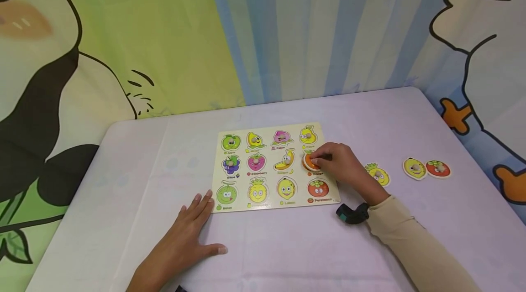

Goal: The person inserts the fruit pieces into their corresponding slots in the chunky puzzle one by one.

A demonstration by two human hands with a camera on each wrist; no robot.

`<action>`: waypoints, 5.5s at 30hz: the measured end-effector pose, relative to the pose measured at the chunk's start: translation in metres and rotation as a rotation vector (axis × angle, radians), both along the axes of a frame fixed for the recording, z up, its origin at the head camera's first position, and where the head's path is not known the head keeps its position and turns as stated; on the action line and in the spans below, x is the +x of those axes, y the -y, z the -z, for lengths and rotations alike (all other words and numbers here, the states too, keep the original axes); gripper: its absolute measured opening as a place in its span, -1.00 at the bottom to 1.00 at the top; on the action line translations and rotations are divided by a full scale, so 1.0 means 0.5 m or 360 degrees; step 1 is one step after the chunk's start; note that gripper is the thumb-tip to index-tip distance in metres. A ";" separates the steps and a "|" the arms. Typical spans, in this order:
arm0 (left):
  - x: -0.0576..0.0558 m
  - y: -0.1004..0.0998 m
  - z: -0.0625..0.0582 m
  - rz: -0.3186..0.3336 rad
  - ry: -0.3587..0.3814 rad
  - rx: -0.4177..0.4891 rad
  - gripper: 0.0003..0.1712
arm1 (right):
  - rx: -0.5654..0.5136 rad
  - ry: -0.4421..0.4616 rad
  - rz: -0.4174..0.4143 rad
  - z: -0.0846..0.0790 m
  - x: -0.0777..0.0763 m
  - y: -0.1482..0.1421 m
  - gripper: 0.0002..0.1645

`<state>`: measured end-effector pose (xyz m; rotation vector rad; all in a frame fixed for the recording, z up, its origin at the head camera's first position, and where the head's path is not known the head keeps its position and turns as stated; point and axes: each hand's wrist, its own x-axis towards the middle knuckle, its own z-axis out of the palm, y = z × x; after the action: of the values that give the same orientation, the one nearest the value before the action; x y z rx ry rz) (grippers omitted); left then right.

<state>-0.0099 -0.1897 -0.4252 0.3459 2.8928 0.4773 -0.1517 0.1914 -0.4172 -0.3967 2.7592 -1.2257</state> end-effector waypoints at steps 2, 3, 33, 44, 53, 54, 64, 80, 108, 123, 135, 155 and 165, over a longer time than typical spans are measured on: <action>0.001 0.000 0.000 0.0001 -0.0001 -0.0003 0.35 | 0.0052 -0.0039 -0.0017 -0.003 0.000 0.005 -0.84; 0.000 0.001 0.000 0.0002 0.0001 -0.0004 0.35 | 0.0071 -0.0052 -0.0026 -0.004 -0.001 0.008 -0.83; 0.001 0.001 -0.006 0.0012 0.0006 -0.0006 0.36 | 0.0264 -0.0051 -0.0007 -0.017 0.007 0.042 -0.84; 0.000 -0.001 -0.007 0.0009 0.0012 -0.0015 0.36 | 0.0121 -0.0133 0.0129 -0.025 0.025 -0.017 -0.70; -0.002 -0.003 -0.006 -0.0006 0.0030 -0.0017 0.37 | 0.0122 -0.0217 0.0201 -0.025 0.043 -0.062 -0.73; -0.002 -0.003 -0.005 -0.0007 0.0031 -0.0016 0.37 | 0.0125 -0.0222 0.0202 -0.024 0.045 -0.066 -0.74; -0.001 0.001 -0.002 -0.0008 0.0024 -0.0001 0.37 | 0.0149 -0.0489 0.0172 0.000 0.058 -0.090 -0.79; -0.001 0.002 -0.001 0.0004 0.0011 -0.0021 0.38 | 0.0352 -0.0309 -0.0033 0.002 0.060 -0.088 -0.80; -0.004 -0.004 0.000 0.0020 0.0010 -0.0007 0.36 | -0.0111 -0.0338 -0.0187 -0.022 0.052 -0.001 -0.77; -0.001 0.001 -0.003 0.0018 -0.0014 -0.0020 0.35 | -0.0473 -0.0066 -0.0225 -0.018 0.046 0.094 -0.87; 0.002 0.008 -0.004 0.0031 -0.0033 -0.0001 0.34 | -0.0596 0.0008 -0.0388 -0.015 0.041 0.216 -0.91; 0.001 0.008 -0.002 0.0074 -0.0009 0.0044 0.32 | -0.0570 0.0082 -0.0620 0.022 0.044 0.346 -0.92; -0.003 0.006 -0.003 0.0058 0.0014 0.0033 0.34 | -0.0383 0.0023 -0.0660 0.024 0.048 0.367 -0.88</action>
<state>-0.0113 -0.1928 -0.4235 0.3976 2.8695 0.5023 -0.1276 0.0079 -0.4295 -0.9208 2.3492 -1.4300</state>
